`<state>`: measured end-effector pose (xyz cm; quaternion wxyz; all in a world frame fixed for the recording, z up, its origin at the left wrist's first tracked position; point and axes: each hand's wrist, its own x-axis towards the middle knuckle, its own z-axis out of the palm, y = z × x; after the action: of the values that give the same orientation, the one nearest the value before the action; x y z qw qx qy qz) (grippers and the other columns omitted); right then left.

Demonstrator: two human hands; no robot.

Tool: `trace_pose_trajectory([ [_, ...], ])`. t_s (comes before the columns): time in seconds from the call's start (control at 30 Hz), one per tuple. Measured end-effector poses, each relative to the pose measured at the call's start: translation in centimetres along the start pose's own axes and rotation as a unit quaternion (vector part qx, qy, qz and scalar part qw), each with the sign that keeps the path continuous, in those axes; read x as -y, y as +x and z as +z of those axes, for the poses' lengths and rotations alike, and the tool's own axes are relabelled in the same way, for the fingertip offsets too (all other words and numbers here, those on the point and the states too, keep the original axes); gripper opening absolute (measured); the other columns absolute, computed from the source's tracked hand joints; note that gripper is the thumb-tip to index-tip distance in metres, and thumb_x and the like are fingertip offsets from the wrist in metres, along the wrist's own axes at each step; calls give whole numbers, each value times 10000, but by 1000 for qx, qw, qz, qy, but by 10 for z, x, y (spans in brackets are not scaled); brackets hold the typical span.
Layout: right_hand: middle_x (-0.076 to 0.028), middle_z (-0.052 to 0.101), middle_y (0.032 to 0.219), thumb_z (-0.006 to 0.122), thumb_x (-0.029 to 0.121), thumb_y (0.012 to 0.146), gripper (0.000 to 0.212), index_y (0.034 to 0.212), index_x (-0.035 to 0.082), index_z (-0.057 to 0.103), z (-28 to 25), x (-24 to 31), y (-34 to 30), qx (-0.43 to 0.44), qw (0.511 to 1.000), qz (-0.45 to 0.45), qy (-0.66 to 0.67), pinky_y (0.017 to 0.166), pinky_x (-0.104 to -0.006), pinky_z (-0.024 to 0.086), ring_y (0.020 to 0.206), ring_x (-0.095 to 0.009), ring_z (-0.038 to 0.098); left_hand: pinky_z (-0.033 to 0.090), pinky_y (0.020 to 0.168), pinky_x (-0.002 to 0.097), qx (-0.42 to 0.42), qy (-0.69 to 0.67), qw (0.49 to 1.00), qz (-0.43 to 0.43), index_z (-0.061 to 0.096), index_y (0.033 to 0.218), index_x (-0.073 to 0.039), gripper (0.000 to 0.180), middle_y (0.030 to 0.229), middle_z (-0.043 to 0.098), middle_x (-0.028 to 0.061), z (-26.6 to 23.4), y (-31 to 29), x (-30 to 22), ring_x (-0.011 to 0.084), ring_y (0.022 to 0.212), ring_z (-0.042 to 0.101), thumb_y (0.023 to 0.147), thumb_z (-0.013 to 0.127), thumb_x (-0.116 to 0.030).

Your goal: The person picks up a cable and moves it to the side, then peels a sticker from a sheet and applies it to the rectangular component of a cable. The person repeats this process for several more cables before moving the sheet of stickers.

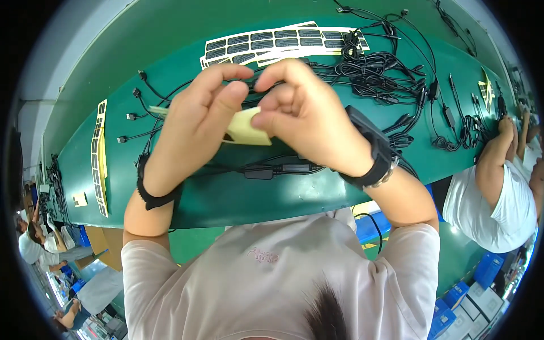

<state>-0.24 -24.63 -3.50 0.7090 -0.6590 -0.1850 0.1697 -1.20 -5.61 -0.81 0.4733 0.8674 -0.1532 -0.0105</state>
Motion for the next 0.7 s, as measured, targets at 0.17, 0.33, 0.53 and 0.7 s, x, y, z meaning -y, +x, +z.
trace_pose_trajectory([
  [0.17, -61, 615, 876, 659, -47, 798, 284, 1031, 22, 511, -31, 2, 3, -13, 1000, -19, -10, 704, -241, 491, 818, -144, 612, 408, 627, 198, 135, 9, 990, -40, 513, 1245, -64, 353, 737, 583, 9, -19, -4, 2, 59, 679, 500, 895, 558, -65],
  [0.33, -88, 625, 930, 691, -46, 748, 249, 972, -7, 590, -14, 3, -5, -54, 872, -231, -429, 713, -263, 494, 816, -195, 615, 444, 682, 209, 167, -142, 974, -66, 404, 1346, -65, 515, 852, 613, 33, -11, -10, 8, 67, 755, 546, 857, 538, 28],
  [0.53, -119, 624, 957, 731, -4, 699, 297, 983, -14, 646, 4, -2, -15, -111, 866, -260, -412, 720, -310, 492, 858, -254, 602, 463, 776, 216, 130, -170, 976, -42, 342, 1378, -43, 567, 988, 615, 60, -8, -10, 13, 92, 882, 579, 850, 505, 84],
  [0.7, -134, 619, 961, 737, 12, 695, 312, 993, -12, 648, 8, -6, -15, -123, 836, -286, -453, 685, -330, 483, 838, -273, 590, 451, 801, 207, 95, -266, 959, -31, 345, 1379, -40, 548, 1004, 613, 55, 5, -16, 15, 88, 899, 572, 867, 497, 85],
])
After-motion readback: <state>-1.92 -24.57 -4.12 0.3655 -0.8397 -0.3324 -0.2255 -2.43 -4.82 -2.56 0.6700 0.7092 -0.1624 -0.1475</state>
